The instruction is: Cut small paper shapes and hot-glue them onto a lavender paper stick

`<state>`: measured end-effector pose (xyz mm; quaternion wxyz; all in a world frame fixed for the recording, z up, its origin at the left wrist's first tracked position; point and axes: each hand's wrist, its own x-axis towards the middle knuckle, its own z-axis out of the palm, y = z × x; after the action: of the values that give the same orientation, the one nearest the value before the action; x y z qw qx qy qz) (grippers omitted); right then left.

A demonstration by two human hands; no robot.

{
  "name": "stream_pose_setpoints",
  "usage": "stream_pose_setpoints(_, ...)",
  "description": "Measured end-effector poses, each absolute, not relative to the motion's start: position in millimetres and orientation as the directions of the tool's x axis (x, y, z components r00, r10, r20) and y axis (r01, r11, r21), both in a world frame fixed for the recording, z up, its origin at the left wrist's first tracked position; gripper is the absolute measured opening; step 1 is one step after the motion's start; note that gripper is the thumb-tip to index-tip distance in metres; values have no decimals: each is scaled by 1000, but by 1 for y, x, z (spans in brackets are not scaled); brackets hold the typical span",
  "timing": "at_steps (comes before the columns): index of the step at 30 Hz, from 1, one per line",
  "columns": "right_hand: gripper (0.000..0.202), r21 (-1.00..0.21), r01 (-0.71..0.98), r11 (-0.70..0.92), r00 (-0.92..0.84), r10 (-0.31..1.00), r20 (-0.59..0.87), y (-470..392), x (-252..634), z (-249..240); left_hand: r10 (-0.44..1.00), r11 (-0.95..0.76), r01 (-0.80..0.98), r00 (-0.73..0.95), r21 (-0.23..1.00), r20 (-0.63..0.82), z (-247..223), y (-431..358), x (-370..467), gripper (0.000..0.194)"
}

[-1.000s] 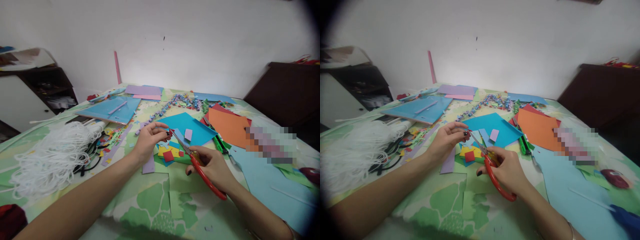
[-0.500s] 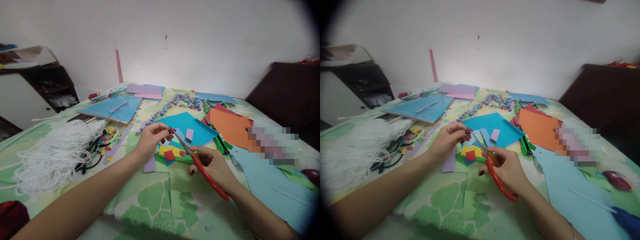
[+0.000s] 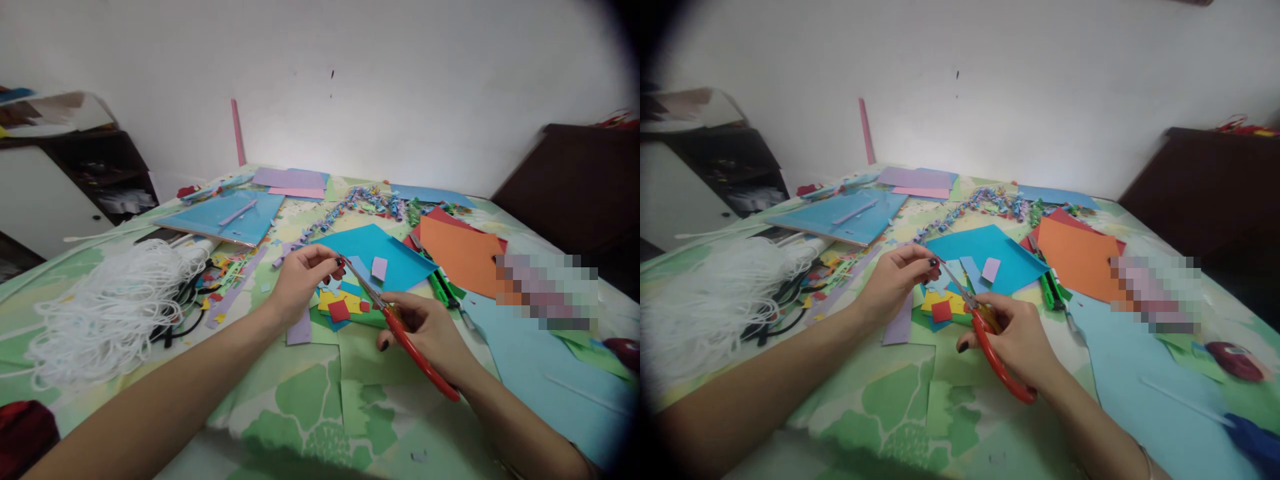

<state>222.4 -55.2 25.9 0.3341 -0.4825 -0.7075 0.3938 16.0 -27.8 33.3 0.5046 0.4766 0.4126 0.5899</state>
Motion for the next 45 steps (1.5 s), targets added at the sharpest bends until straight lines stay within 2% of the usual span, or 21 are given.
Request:
stream_pose_setpoints(4, 41, -902, 400, 165, -323, 946, 30, -55, 223, 27, 988, -153, -200, -51, 968, 145, 35, -28, 16, 6)
stream_pose_setpoints(30, 45, -846, 504, 174, -283, 959, 28, -49, 231, 31, 980, -197, -264, -53, 944, 190, 33, -25, 14, 6)
stream_pose_setpoints(35, 49, -832, 535, 148, -273, 962, -4, -50, 230, 35, 982, -189, -252, -77, 949, 175, 35, -24, 14, 9)
stream_pose_setpoints(40, 50, -821, 552, 143, -277, 961, -18, -50, 230, 39, 980, -186, -259, -114, 948, 161, 36, -24, 13, 20)
stream_pose_setpoints(45, 47, -798, 584, 146, -295, 955, -41, -49, 230, 40, 979, -192, -256, -117, 947, 167, 34, -22, 12, 20)
